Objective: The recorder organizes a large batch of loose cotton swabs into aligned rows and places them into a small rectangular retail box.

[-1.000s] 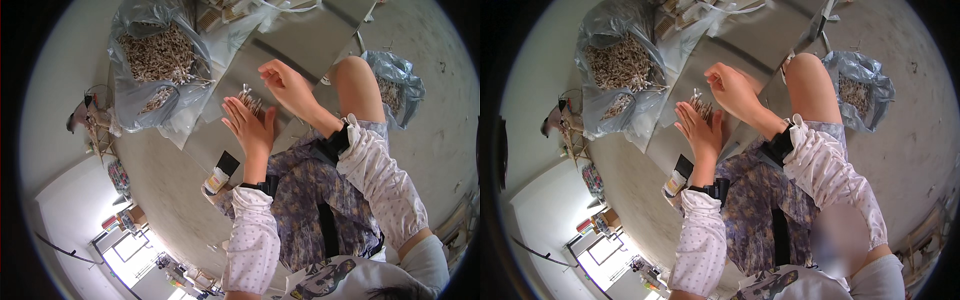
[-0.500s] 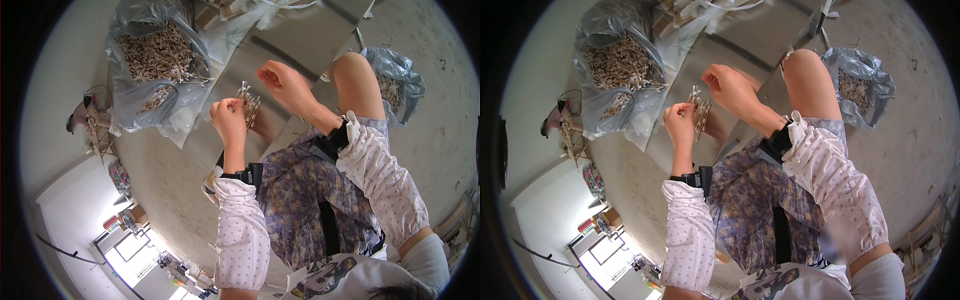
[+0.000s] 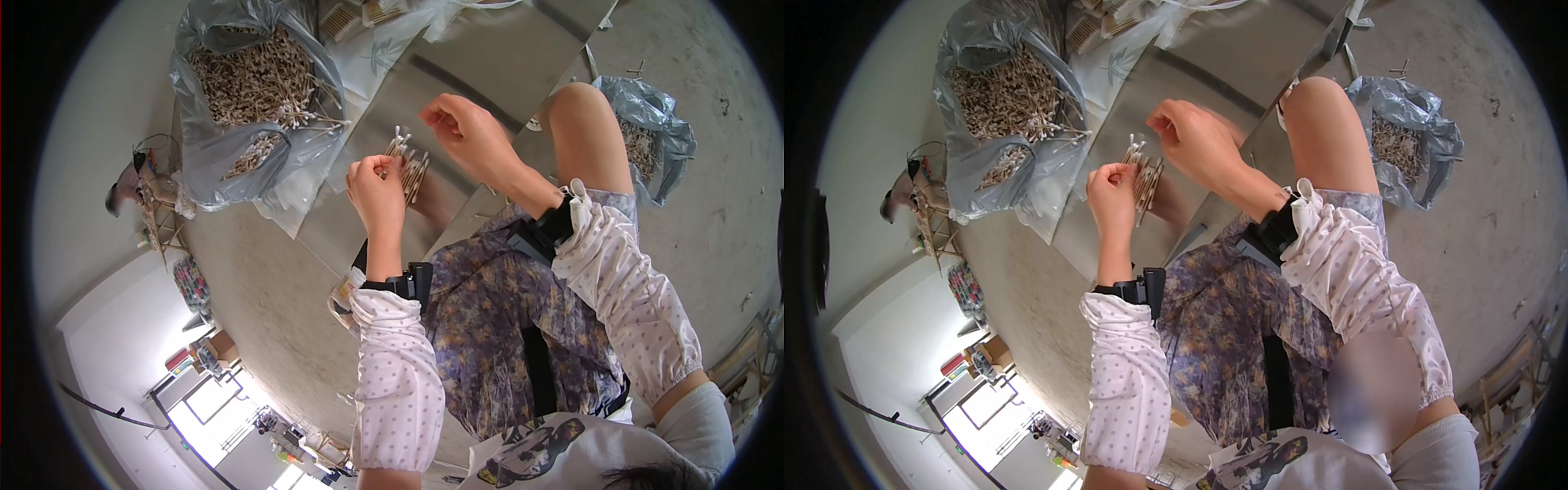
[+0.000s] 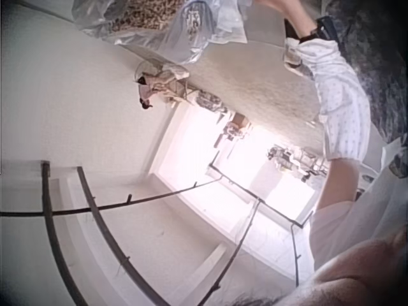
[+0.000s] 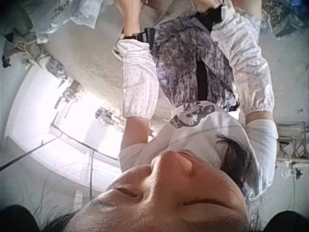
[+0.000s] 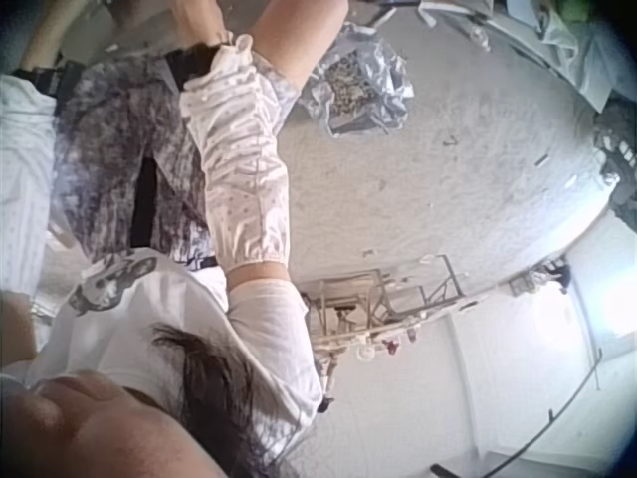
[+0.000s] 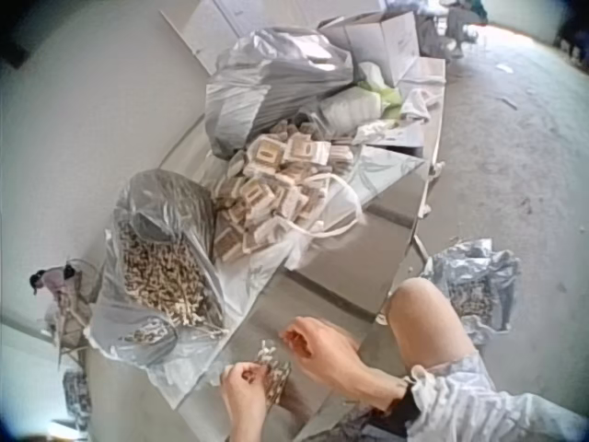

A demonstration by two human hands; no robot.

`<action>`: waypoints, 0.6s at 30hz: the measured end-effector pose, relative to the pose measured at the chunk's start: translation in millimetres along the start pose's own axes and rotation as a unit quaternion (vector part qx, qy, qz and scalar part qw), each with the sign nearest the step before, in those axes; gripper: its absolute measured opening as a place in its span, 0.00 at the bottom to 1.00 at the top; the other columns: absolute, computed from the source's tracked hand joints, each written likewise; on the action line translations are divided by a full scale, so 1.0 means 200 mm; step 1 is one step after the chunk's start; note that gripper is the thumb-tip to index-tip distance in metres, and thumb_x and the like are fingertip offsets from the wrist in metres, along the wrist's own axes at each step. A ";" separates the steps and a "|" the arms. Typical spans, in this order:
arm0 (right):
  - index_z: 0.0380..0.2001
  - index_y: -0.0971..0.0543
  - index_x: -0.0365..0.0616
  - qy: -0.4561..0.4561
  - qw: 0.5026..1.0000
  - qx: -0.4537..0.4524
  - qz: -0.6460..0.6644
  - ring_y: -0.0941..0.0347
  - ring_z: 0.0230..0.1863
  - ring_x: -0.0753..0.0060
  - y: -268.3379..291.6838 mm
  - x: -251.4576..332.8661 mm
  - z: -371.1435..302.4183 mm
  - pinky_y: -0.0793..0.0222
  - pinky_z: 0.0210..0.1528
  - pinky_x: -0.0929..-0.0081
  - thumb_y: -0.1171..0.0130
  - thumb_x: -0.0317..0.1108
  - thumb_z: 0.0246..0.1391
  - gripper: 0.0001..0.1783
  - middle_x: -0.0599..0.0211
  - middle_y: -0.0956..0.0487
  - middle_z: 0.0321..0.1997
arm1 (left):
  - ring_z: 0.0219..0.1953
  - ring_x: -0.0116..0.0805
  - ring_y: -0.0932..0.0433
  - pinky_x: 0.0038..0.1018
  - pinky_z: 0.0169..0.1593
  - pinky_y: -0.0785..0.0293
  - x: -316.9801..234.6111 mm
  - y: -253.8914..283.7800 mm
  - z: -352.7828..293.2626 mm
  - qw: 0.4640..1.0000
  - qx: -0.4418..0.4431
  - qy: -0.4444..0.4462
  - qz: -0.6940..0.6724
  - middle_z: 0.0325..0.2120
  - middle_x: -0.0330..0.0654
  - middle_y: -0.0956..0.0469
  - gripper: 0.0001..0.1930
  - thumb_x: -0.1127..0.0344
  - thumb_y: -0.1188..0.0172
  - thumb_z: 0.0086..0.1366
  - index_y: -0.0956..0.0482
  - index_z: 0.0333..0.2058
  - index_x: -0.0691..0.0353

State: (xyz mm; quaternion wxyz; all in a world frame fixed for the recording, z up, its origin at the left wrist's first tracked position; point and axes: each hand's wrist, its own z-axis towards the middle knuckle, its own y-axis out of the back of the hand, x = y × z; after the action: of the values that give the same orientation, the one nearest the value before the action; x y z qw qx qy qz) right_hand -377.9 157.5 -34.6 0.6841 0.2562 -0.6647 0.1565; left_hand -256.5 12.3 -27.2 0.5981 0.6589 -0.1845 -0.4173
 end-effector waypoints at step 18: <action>0.37 0.22 0.39 0.024 1.000 -0.003 0.000 0.23 0.40 0.54 -0.01 -0.01 0.00 0.29 0.41 0.61 0.48 0.24 0.54 0.08 0.58 0.19 0.38 | 0.36 0.39 0.26 0.35 0.46 0.33 -0.08 0.09 -0.39 0.999 -0.002 -0.033 -0.038 0.29 0.41 0.26 0.08 0.67 0.34 0.60 0.24 0.31 0.64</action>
State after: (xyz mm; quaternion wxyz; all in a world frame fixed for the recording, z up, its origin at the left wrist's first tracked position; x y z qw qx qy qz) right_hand -376.7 155.3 -37.0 0.7008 0.2503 -0.6483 0.1610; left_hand -201.2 70.2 -10.7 0.5769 0.6499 -0.1777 -0.4617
